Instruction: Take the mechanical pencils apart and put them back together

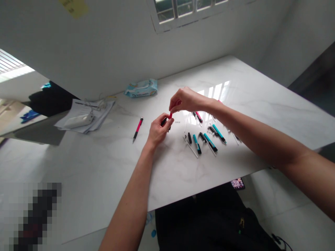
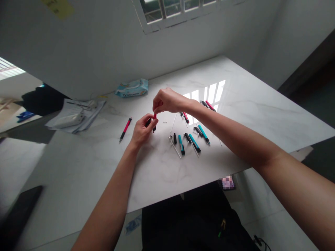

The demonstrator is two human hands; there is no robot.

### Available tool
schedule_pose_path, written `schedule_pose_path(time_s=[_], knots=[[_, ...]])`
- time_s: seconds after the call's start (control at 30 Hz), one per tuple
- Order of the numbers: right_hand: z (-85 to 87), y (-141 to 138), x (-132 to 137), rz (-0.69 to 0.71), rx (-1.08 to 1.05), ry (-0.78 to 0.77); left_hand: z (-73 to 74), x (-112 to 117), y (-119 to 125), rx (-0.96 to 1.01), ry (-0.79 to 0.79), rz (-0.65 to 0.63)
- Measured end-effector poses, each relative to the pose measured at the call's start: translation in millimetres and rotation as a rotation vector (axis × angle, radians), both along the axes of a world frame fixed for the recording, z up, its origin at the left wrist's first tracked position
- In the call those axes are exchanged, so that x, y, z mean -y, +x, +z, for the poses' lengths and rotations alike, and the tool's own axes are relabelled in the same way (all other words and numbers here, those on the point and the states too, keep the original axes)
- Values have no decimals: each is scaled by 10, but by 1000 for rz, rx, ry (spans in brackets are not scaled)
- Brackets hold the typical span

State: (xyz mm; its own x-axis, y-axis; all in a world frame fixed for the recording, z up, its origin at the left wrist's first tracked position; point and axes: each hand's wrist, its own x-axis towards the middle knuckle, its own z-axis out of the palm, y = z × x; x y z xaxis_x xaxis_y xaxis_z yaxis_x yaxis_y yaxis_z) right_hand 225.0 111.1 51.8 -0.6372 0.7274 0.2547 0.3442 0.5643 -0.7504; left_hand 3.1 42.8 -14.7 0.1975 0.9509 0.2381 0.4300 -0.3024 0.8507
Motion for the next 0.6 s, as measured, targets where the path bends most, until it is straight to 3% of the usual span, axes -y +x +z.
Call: schedule_pose_path(time_s=[0.23,0.43,0.6], knots=[[26,11,-18,36,2,21,-23,-49,-10,157,-9,21],[35,151,-116,10,231,198,6,-81,-51,281,17,101],[-50,185,-125,93,451,59,19,-78,-51,265,4,142]])
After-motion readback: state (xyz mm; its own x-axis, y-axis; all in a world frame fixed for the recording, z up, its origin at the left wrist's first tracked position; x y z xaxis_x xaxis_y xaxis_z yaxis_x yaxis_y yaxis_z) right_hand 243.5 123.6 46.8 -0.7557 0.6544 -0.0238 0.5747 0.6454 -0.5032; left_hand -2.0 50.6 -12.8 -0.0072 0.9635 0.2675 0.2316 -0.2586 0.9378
